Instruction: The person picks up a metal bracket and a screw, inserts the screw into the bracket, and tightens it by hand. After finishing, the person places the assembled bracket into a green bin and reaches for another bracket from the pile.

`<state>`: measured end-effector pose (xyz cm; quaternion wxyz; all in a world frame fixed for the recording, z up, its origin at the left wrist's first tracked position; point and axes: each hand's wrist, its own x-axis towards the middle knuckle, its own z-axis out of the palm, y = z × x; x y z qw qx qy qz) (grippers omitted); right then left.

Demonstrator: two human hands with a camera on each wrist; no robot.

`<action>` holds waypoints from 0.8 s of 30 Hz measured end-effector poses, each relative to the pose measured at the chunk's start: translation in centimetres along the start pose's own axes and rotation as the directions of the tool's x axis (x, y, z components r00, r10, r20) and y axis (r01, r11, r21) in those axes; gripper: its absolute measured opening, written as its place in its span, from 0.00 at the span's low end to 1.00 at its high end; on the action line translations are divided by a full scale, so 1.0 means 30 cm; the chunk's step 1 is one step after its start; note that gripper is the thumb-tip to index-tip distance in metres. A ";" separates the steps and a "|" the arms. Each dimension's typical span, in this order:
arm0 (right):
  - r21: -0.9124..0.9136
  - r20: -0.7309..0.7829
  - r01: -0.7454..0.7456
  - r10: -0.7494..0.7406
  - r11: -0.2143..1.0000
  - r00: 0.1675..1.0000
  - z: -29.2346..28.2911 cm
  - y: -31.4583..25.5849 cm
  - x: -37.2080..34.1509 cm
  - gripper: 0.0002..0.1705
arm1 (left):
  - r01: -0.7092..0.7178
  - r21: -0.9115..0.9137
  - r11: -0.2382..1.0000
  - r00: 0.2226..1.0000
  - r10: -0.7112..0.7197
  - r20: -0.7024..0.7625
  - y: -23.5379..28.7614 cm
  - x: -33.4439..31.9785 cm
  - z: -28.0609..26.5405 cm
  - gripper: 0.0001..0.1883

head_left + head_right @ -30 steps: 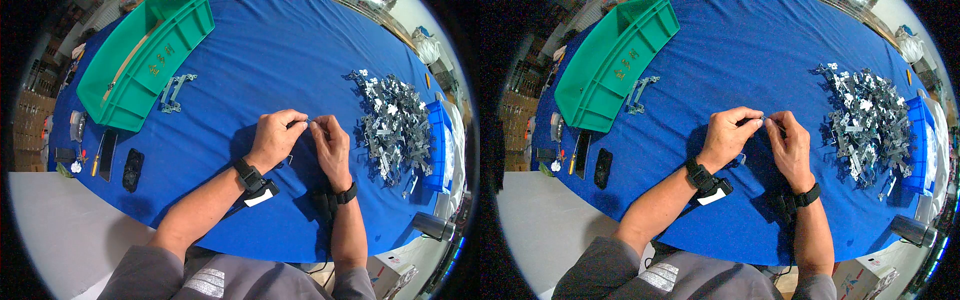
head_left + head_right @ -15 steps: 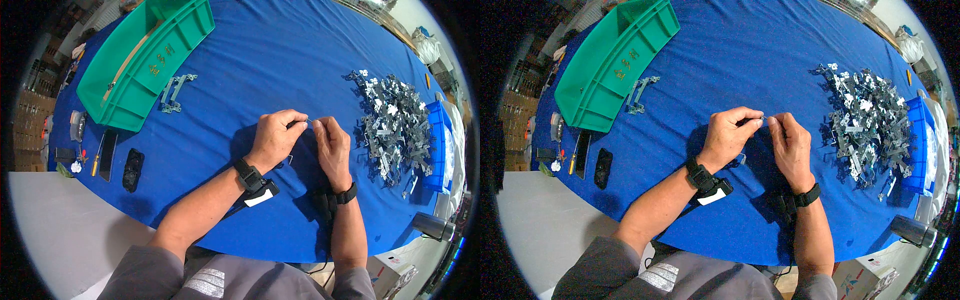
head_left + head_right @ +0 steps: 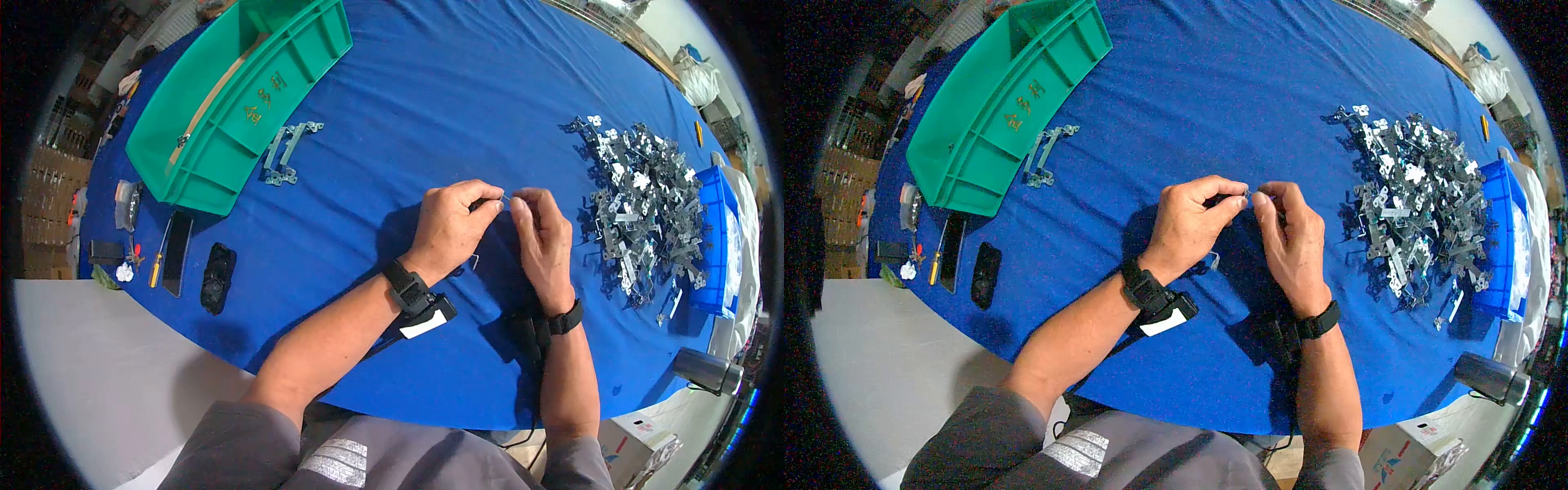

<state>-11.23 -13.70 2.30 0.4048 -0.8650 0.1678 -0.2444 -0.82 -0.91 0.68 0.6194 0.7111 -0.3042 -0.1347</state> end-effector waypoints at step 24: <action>-0.018 0.008 0.003 -0.003 1.000 1.000 -0.001 0.006 0.000 0.08 | -0.027 0.013 1.000 1.000 0.027 0.007 -0.003 0.000 -0.001 0.09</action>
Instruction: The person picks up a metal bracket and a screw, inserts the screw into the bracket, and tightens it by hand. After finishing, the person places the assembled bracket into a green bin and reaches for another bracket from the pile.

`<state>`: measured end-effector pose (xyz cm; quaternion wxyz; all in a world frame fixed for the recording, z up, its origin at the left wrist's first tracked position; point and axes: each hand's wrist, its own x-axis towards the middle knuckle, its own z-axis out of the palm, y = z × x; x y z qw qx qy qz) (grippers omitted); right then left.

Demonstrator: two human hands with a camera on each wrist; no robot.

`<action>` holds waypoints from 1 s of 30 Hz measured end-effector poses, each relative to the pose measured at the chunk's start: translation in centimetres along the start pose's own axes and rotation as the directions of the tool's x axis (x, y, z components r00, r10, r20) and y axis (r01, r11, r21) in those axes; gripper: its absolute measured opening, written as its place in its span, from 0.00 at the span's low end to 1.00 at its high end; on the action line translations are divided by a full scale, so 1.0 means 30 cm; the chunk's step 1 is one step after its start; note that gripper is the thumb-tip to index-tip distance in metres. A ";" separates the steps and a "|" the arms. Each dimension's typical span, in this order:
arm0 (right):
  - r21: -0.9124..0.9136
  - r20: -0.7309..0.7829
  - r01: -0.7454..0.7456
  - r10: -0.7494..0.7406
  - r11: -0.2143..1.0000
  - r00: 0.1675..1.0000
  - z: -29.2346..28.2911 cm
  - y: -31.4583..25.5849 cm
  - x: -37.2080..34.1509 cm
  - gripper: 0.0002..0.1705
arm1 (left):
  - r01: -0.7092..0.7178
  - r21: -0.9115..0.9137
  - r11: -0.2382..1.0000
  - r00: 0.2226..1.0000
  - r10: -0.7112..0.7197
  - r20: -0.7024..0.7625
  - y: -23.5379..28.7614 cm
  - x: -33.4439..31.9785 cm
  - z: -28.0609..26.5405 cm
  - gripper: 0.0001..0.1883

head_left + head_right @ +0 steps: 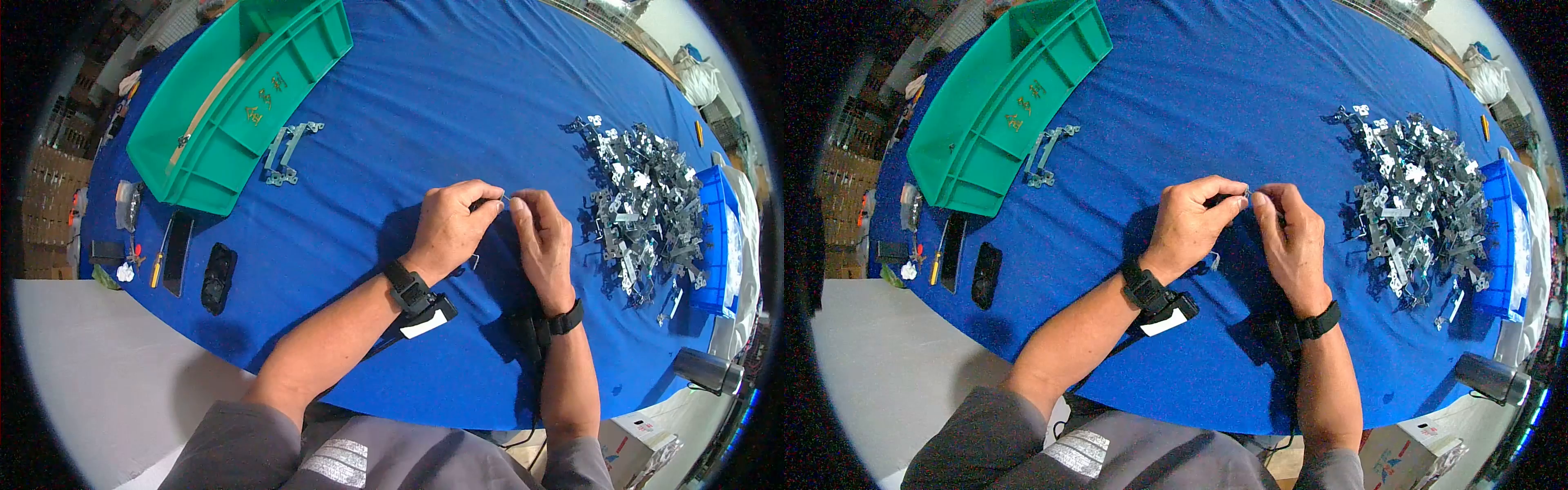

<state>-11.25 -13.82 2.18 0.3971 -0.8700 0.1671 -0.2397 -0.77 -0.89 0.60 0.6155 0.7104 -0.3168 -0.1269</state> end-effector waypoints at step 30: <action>0.052 -0.032 0.028 -0.026 0.998 0.999 0.004 0.014 -0.001 0.07 | -0.005 0.017 1.000 1.000 0.005 0.003 0.004 0.000 0.000 0.09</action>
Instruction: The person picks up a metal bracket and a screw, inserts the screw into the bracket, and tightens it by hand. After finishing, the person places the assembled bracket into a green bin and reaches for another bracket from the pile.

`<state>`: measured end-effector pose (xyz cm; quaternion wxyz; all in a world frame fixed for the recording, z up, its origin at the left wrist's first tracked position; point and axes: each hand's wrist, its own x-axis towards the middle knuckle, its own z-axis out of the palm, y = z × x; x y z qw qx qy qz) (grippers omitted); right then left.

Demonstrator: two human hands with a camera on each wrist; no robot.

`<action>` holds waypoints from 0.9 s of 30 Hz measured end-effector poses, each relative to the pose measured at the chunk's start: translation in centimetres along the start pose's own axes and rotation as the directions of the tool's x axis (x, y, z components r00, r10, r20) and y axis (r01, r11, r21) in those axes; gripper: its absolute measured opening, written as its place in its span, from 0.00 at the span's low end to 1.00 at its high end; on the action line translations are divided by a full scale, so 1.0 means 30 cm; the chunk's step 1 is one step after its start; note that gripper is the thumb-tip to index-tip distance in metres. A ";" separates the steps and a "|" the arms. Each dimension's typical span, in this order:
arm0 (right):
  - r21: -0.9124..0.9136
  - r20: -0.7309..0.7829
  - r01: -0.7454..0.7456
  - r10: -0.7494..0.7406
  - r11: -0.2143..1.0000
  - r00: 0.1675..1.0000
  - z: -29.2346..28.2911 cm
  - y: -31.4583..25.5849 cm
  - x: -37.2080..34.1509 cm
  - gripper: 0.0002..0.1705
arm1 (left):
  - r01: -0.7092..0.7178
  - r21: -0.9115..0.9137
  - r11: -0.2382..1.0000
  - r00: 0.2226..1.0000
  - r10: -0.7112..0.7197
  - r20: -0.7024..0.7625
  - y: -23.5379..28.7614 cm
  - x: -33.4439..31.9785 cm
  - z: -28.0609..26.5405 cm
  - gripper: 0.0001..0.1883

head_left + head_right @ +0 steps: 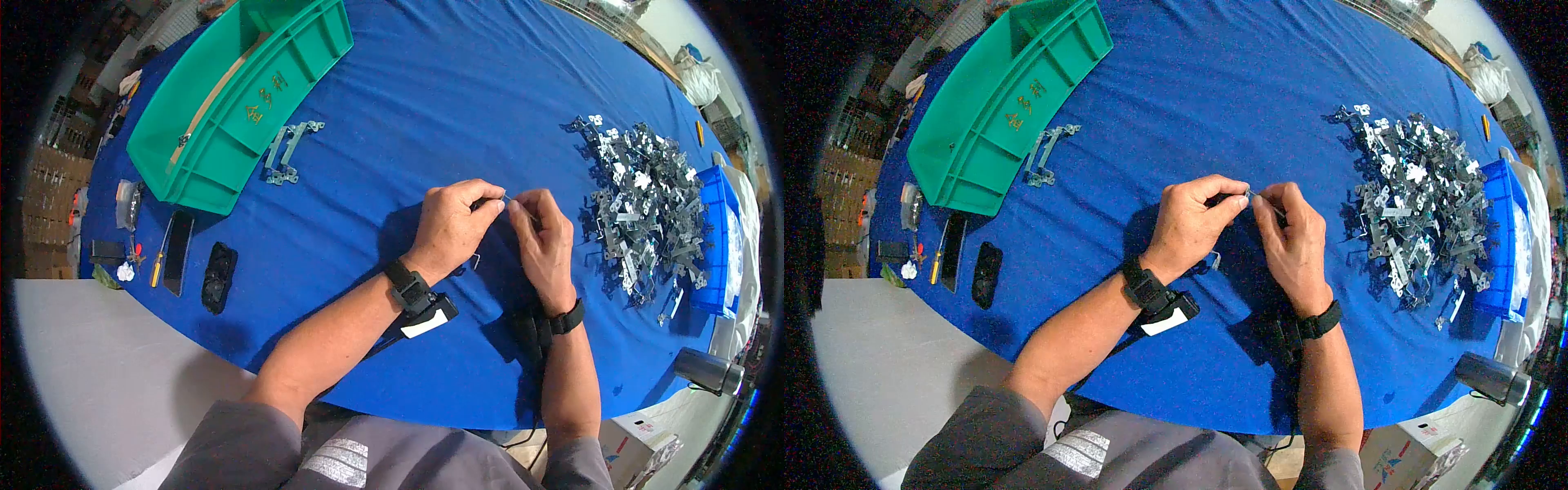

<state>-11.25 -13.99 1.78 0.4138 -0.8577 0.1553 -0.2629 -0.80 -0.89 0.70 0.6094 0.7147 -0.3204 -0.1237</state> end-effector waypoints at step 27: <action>-0.071 0.021 0.004 -0.002 0.997 1.000 -0.005 -0.010 0.003 0.06 | 0.021 -0.020 1.000 1.000 -0.021 0.007 0.002 -0.001 -0.001 0.09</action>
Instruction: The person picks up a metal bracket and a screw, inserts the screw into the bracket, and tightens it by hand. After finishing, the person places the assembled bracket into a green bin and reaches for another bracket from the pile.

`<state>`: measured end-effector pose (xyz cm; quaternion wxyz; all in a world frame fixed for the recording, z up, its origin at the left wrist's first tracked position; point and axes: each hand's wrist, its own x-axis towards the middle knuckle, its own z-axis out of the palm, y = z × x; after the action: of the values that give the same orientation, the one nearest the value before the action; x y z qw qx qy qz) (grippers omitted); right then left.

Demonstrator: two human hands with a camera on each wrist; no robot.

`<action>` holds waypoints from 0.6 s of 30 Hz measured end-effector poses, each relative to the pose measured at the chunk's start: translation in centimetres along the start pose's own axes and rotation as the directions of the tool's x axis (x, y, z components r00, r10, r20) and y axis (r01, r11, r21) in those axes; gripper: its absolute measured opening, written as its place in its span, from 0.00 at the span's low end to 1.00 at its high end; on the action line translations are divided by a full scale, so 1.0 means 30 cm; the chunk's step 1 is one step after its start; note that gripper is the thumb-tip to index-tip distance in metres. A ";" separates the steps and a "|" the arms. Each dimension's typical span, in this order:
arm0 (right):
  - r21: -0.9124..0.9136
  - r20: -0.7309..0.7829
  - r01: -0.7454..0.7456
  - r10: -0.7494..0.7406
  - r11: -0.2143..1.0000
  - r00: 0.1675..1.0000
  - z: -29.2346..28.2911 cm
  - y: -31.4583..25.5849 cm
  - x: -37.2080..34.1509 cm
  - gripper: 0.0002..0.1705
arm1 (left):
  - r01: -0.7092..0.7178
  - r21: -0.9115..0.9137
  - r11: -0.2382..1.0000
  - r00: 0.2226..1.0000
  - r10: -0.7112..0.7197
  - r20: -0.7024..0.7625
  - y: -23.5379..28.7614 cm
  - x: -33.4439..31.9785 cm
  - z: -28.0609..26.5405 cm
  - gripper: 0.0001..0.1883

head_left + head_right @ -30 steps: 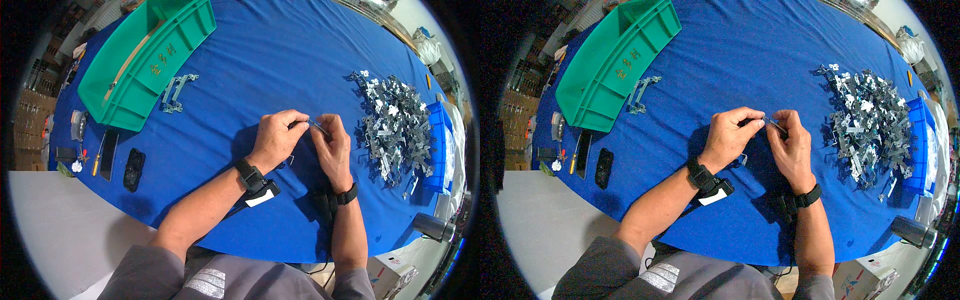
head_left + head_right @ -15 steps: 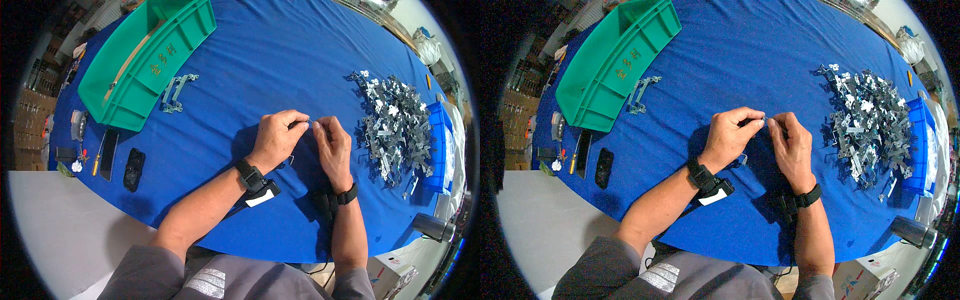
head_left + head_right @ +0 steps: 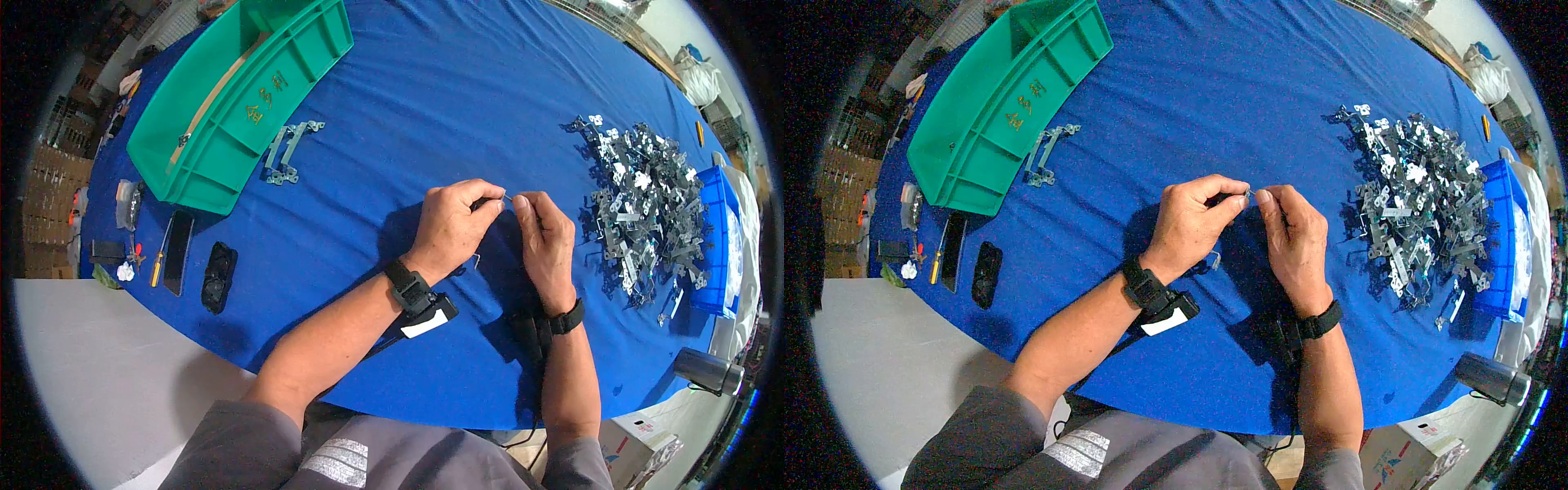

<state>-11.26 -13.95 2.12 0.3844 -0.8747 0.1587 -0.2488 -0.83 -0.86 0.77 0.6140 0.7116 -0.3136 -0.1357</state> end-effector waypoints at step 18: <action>0.141 -0.058 -0.033 0.042 0.989 0.997 0.015 -0.005 -0.003 0.08 | -0.017 0.013 1.000 1.000 0.017 -0.008 -0.009 0.001 0.003 0.08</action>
<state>-11.07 -13.55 1.95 0.4445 -0.8344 0.1688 -0.2787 -0.78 -0.94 0.50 0.6119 0.7133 -0.3178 -0.1257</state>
